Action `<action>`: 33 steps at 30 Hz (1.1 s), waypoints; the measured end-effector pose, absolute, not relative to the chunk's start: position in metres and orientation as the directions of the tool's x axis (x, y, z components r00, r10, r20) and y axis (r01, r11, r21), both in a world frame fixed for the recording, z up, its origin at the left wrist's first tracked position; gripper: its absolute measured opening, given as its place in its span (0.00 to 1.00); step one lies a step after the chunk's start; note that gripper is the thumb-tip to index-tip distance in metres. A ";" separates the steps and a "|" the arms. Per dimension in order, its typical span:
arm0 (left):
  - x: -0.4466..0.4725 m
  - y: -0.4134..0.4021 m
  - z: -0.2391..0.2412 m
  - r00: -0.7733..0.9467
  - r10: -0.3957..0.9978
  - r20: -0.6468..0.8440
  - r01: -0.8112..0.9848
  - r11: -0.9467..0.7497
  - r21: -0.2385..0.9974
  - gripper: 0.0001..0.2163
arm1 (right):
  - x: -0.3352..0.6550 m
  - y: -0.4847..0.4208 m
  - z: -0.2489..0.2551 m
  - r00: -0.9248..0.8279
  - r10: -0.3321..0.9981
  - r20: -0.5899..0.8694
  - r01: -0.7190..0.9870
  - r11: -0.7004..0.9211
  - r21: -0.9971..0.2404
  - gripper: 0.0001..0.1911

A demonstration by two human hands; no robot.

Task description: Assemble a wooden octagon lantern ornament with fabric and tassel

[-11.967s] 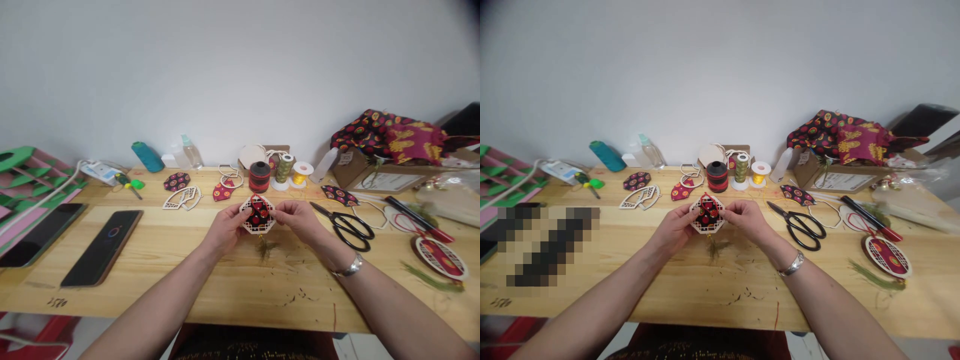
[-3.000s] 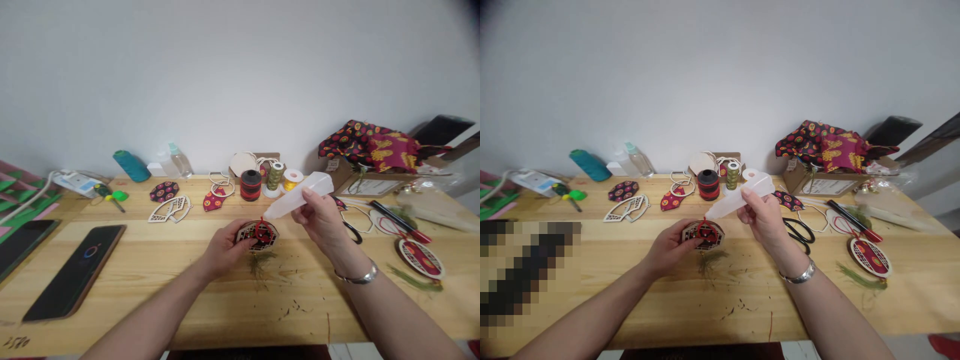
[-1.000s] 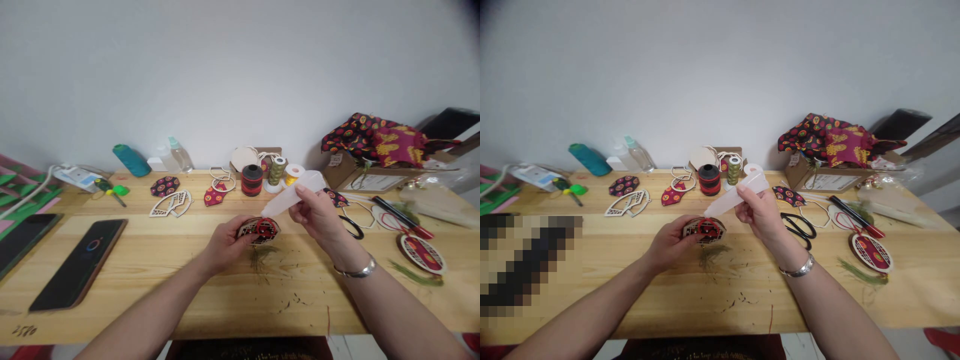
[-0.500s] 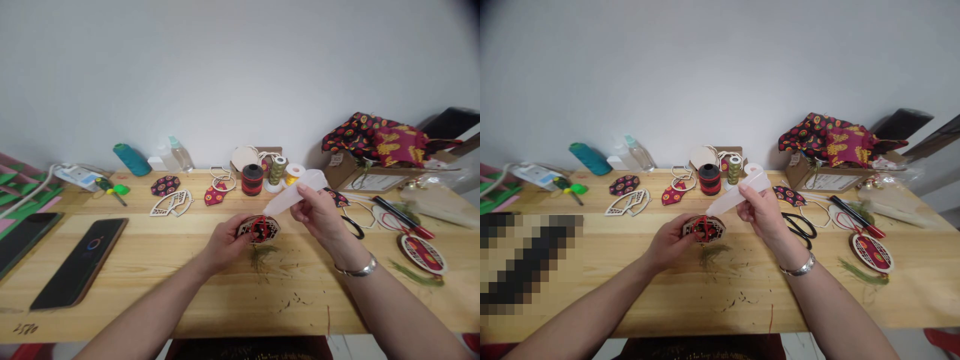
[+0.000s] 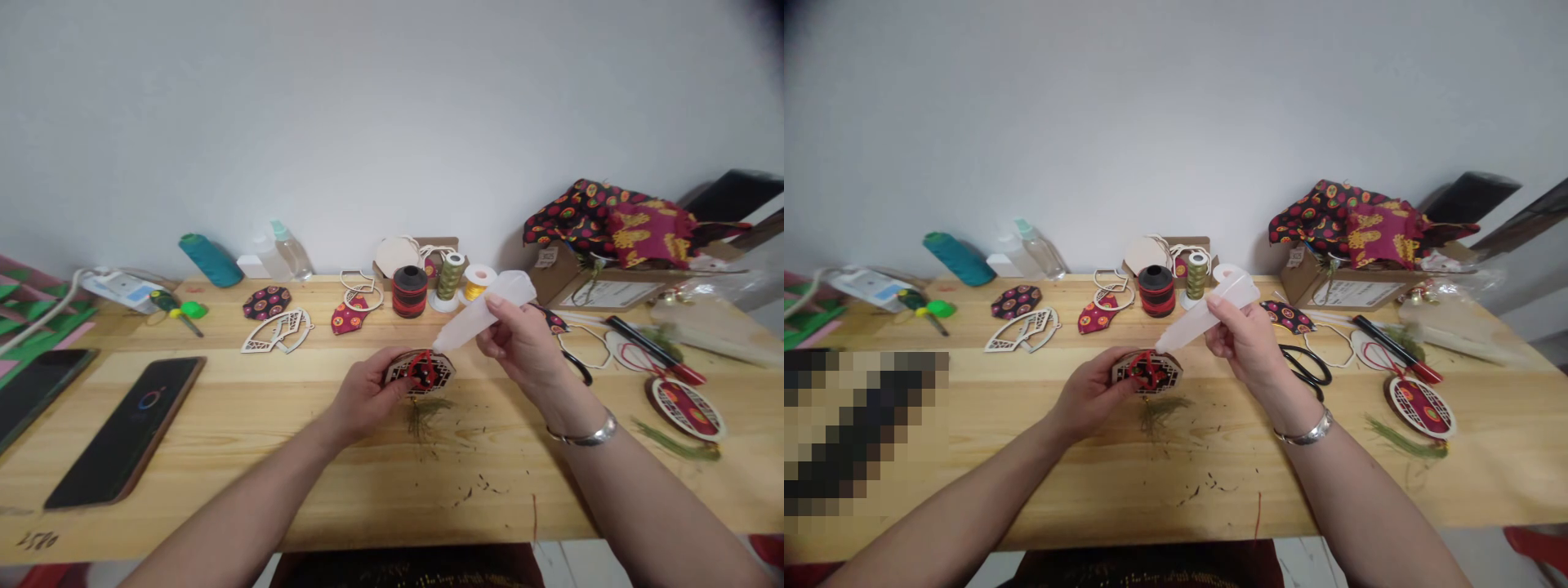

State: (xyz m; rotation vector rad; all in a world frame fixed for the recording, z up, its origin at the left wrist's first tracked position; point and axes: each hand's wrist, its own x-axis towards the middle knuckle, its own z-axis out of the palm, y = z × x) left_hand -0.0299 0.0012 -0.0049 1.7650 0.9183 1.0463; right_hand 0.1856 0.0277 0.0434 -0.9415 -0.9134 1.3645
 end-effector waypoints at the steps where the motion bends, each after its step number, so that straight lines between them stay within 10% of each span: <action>1: -0.030 0.001 -0.005 0.375 0.886 0.273 0.164 -0.354 0.921 0.13 | 0.187 0.028 0.044 0.025 1.000 -0.018 -0.364 -0.008 -0.931 0.16; 33: -0.029 -0.003 0.001 0.551 0.793 0.261 0.185 -0.421 0.888 0.11 | 0.190 0.028 0.048 -0.145 0.987 -0.067 -0.369 -0.116 -0.922 0.18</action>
